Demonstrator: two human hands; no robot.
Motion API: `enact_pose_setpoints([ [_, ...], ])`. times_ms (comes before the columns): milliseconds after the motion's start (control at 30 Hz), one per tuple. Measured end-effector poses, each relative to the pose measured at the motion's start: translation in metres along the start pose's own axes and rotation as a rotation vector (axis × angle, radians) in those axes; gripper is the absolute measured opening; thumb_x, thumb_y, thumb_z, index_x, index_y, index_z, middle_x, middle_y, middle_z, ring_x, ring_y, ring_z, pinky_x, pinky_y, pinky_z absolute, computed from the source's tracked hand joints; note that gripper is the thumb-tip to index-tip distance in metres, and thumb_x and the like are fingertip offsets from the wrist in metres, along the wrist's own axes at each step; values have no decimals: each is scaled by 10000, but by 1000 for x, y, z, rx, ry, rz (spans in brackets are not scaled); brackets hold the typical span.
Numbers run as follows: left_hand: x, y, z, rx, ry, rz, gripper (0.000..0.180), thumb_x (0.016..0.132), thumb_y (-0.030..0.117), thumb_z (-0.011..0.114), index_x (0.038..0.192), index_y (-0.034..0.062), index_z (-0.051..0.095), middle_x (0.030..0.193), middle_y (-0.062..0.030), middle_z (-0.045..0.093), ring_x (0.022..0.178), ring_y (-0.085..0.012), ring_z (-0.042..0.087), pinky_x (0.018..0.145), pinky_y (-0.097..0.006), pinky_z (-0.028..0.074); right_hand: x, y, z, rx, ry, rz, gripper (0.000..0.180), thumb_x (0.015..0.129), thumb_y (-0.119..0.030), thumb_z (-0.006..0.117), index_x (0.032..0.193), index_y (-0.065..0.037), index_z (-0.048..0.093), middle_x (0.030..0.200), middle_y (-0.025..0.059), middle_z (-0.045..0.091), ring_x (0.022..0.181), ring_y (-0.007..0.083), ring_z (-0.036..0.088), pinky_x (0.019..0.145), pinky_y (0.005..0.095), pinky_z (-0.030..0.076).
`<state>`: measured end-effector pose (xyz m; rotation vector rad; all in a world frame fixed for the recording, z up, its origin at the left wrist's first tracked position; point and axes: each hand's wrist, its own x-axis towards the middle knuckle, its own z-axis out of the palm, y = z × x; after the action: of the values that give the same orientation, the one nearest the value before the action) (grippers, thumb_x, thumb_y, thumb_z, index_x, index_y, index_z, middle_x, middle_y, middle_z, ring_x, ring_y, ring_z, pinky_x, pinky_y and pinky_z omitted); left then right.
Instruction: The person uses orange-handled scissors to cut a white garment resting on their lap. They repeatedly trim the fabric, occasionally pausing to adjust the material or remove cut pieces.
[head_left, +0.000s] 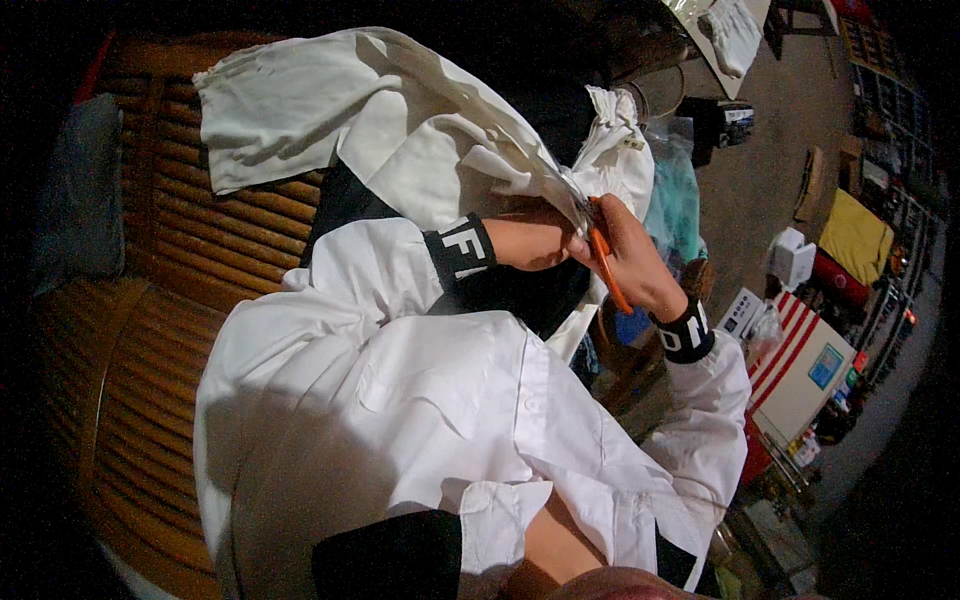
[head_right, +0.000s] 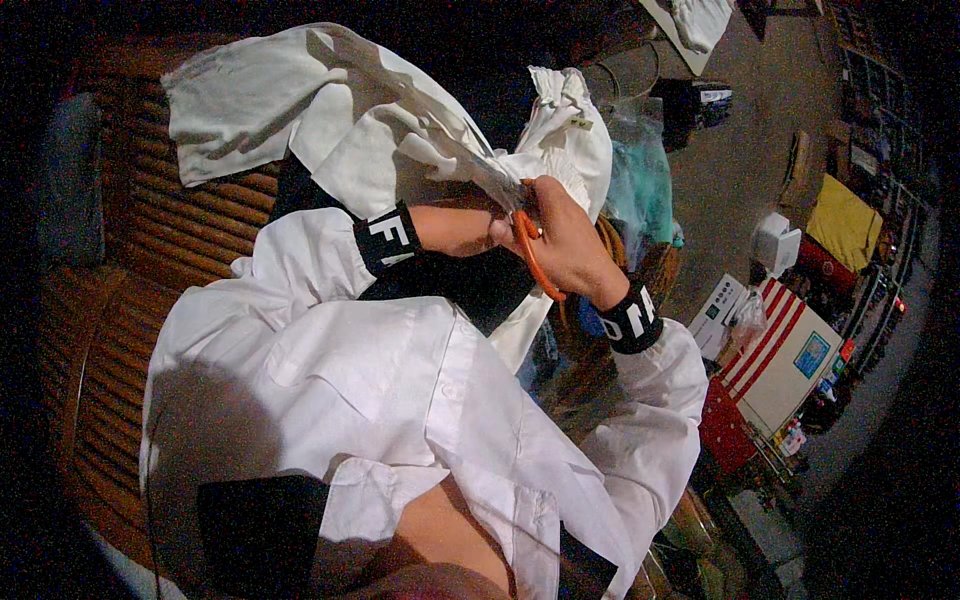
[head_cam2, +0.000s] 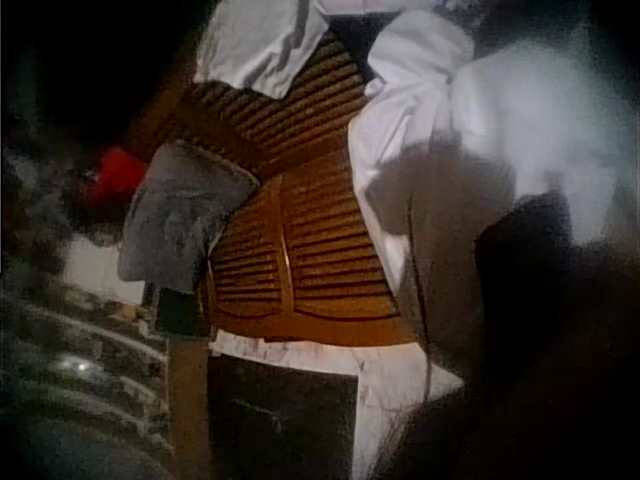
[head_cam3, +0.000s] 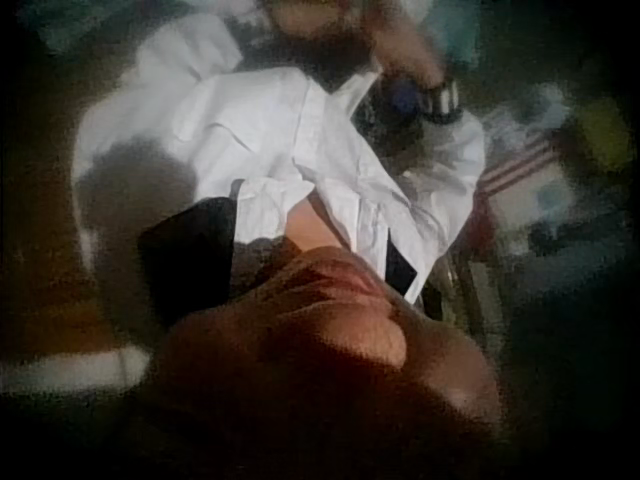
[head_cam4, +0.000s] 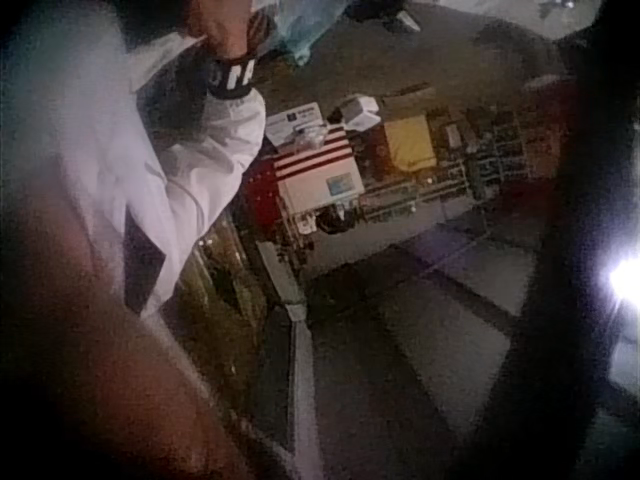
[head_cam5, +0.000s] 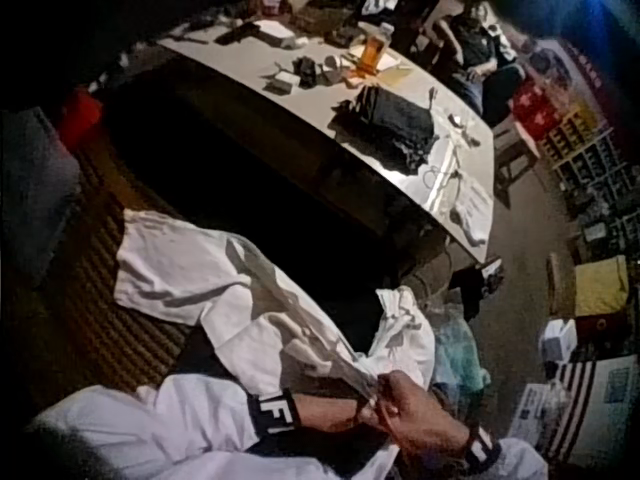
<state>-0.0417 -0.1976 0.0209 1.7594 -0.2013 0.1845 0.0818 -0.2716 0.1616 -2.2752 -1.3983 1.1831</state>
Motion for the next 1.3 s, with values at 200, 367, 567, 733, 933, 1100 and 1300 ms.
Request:
enact_pose_setpoints([
  [200,3,24,-17,-140,-195,-162,249,903,197,368,959,26,541,846,-219,595,779,-367,577,726,-419,449,-1,-7,-5,-56,22,172,449,820,-398,634,823,32,504,624,129,448,601,196,429,555,332,380],
  [367,6,36,-29,-44,-266,-290,230,886,168,408,880,-13,550,826,-220,594,741,-358,571,698,-408,454,-2,-6,-3,-38,11,192,389,846,-352,600,887,29,536,667,200,532,562,255,494,564,367,414],
  [567,2,28,-22,-207,-205,-116,227,882,158,425,841,-30,544,780,-181,584,703,-326,539,674,-364,447,3,18,15,290,75,129,406,886,-419,541,954,-21,497,698,83,501,604,194,462,592,323,413],
  [733,-15,-8,22,213,-172,34,274,914,180,445,1096,8,556,1074,-190,593,1023,-280,563,891,-359,422,16,37,-16,1112,536,-55,386,944,-485,391,912,-121,515,645,-27,469,459,81,376,402,225,272],
  [933,-7,17,-15,-268,126,-380,440,861,330,593,1146,-4,569,1105,-147,618,1036,-264,570,921,-340,408,-7,12,-35,941,985,36,252,934,-272,522,772,-81,492,569,-5,469,424,89,401,367,233,289],
  [1100,-5,31,-16,-465,251,-527,334,819,185,647,1067,-33,596,1002,-120,651,890,-163,607,814,-294,455,-36,88,32,837,918,436,337,817,-316,690,890,-21,544,829,56,596,625,120,571,531,261,480],
  [1300,-4,50,-21,-822,333,-476,193,849,53,564,1019,-22,618,951,-23,639,887,-111,571,815,-254,435,-16,107,75,697,978,579,428,726,-289,778,926,24,564,825,59,595,708,136,544,665,257,448],
])
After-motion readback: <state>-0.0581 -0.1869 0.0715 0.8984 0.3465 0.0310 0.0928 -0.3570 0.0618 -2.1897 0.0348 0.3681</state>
